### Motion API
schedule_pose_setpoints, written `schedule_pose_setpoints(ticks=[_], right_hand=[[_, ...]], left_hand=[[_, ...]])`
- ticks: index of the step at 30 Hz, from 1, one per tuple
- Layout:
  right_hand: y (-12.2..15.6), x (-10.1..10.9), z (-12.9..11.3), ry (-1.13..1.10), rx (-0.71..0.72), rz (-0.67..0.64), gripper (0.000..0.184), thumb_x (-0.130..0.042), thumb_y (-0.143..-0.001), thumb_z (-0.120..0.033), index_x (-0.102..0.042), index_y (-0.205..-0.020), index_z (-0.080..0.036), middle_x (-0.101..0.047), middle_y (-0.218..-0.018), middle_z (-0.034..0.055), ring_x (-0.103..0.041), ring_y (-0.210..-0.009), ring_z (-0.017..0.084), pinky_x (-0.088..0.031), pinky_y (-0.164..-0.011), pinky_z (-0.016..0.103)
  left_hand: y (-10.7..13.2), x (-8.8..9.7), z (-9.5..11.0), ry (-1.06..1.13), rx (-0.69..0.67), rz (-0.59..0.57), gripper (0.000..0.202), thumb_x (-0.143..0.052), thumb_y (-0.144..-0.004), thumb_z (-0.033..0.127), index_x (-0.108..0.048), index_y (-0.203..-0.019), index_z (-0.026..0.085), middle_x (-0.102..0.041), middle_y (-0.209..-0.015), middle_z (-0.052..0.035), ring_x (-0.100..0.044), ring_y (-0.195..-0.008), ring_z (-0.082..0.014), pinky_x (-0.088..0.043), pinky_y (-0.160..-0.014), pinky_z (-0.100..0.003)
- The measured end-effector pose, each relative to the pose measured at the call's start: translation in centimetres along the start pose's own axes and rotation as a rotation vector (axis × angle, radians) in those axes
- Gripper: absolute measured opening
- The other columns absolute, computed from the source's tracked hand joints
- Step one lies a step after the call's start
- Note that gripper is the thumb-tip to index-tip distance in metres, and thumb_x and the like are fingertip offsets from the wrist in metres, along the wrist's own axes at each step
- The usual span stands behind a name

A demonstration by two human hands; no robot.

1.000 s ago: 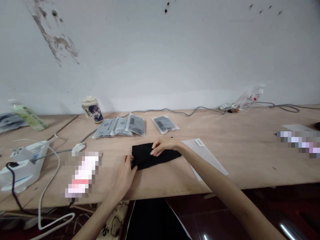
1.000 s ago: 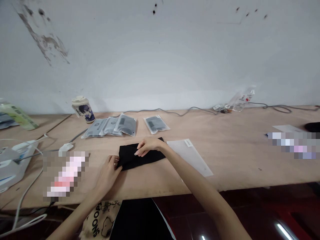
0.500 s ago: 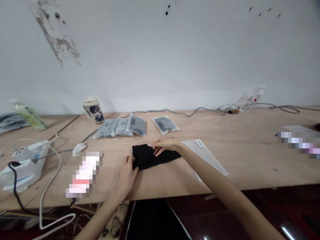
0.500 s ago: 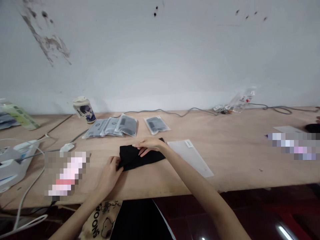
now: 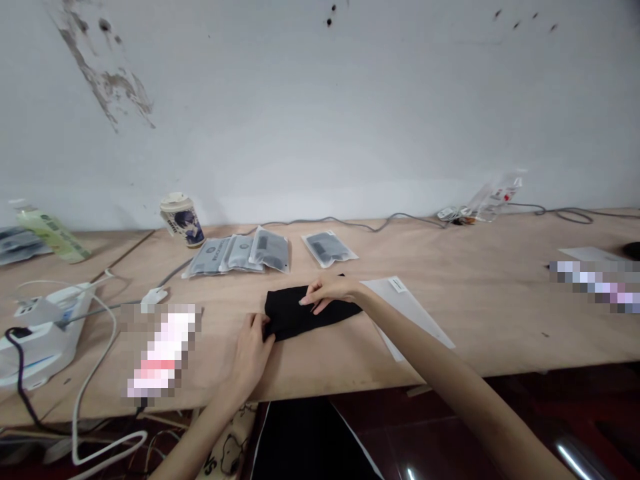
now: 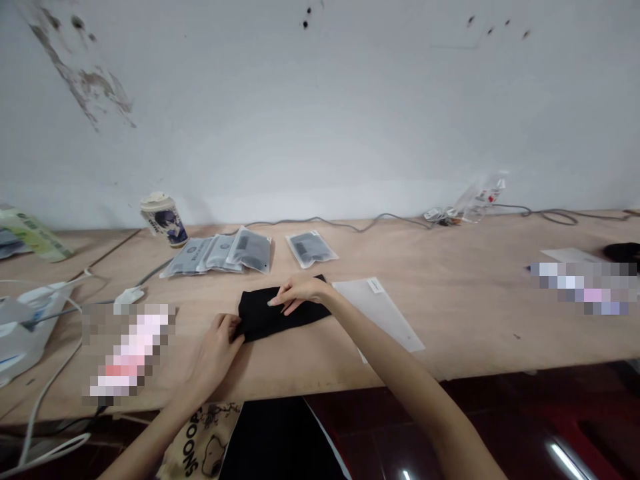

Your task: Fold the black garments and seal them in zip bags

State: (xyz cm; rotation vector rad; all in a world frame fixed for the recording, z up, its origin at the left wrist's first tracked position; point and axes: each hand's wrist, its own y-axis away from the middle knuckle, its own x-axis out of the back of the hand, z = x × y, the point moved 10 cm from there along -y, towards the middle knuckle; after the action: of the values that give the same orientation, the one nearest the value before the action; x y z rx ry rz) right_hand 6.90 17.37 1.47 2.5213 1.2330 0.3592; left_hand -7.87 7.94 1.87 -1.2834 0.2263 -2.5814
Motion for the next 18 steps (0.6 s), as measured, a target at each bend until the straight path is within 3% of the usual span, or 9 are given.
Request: schedule_pose_setpoints(ticks=[4,8,12,15,18], right_hand=[[-0.3,-0.3,1.2,-0.086,-0.075,-0.042,0.043,-0.078,-0.062,-0.046,-0.050,-0.075,-0.016,-0.058,-0.069,-0.0019,-0.070,-0.070,0.022,-0.059,-0.056,0.033],[-0.2,-0.4,0.8,-0.162,-0.046,-0.081,0.040,-0.077,-0.065,-0.042,-0.047,-0.075,-0.017,-0.056,-0.071,-0.0027,-0.070,-0.072,0.022,-0.060,-0.059,0.032],[0.5,2.6,-0.2,-0.137,0.032,0.040,0.030,-0.079,-0.065,-0.029,-0.054,-0.074,-0.014,-0.060,-0.073,-0.0006,-0.067,-0.073,0.015,-0.059,-0.065,0.025],[1.1,5.5,0.6,-0.088,0.017,0.124,0.024,-0.078,-0.065,-0.017,-0.058,-0.078,-0.013,-0.063,-0.072,-0.0001,-0.066,-0.071,0.012,-0.057,-0.066,0.021],[1.6,7.7,2.6,-0.068,-0.048,0.201,0.025,-0.074,-0.065,-0.011,-0.058,-0.083,-0.015,-0.066,-0.073,0.0005,-0.066,-0.068,0.011,-0.055,-0.063,0.018]], left_hand=[[0.1,-0.3,0.1,0.001,0.000,0.019,0.021,-0.048,-0.075,0.016,-0.051,-0.095,0.019,-0.051,-0.100,-0.0068,-0.060,-0.087,-0.0227,-0.051,-0.080,-0.041],[0.5,0.1,1.5,-0.006,-0.059,0.069,0.037,-0.056,-0.079,0.036,-0.050,-0.111,0.019,-0.047,-0.111,-0.0092,-0.057,-0.102,-0.0260,-0.049,-0.086,-0.046],[0.1,0.9,3.7,-0.047,-0.117,0.095,0.059,-0.058,-0.076,0.056,-0.049,-0.123,0.020,-0.040,-0.128,-0.0122,-0.043,-0.122,-0.0303,-0.042,-0.097,-0.049],[-1.2,0.2,5.7,-0.083,-0.186,0.039,0.053,-0.046,-0.086,0.054,-0.049,-0.127,0.021,-0.037,-0.136,-0.0125,-0.035,-0.130,-0.0280,-0.035,-0.104,-0.047],[-2.9,-1.9,7.3,-0.160,-0.289,-0.040,0.046,-0.031,-0.094,0.046,-0.049,-0.131,0.025,-0.035,-0.144,-0.0111,-0.031,-0.134,-0.0265,-0.029,-0.108,-0.047]])
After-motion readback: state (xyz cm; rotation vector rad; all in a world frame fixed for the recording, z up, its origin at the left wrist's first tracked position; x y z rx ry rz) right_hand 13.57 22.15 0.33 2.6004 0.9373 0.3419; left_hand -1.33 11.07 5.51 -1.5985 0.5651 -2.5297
